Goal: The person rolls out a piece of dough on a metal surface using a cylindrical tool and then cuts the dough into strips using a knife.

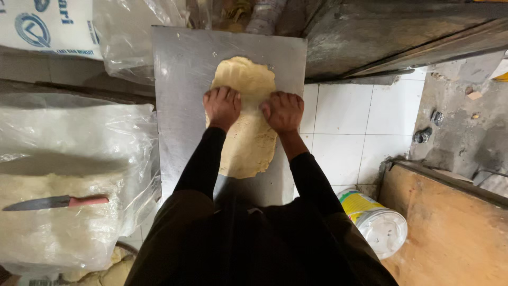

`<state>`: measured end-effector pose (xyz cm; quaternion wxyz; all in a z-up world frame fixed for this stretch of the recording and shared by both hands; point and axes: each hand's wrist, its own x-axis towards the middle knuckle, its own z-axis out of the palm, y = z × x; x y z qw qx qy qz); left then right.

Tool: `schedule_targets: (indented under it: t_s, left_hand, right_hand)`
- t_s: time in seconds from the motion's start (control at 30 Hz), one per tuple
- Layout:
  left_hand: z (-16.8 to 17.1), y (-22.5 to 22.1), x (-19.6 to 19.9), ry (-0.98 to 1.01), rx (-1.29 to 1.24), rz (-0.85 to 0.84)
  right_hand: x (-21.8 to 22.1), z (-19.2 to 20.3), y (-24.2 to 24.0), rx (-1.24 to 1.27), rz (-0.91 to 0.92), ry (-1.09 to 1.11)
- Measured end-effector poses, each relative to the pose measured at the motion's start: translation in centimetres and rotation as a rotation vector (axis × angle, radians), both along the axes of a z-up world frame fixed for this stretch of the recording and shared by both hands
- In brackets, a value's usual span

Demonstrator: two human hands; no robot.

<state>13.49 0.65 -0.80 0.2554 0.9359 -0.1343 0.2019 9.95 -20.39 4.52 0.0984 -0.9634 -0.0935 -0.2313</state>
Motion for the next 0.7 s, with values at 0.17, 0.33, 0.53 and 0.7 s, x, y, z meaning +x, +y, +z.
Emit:
schedule_targets:
  t_s: [0.17,0.33,0.53,0.7]
  left_hand:
    - [1.9,-1.1,5.1,-0.061,-0.044,0.032]
    - [1.8,-2.5,9.7,-0.006,-0.029,0.142]
    - [0.9,-4.9,16.6,0.204,0.085,0.361]
    - [0.4,-4.3,15.0,0.243,0.078,0.330]
  right_hand:
    - [3.4,0.4,-0.1,0.003,-0.046,0.049]
    - [7.9,-0.4,-1.5,-0.008,-0.118,0.173]
    - [14.2,-1.4,-3.2,-0.071,-0.212,0.046]
    - [13.3,-1.5,-2.8,-0.002,-0.269,0.270]
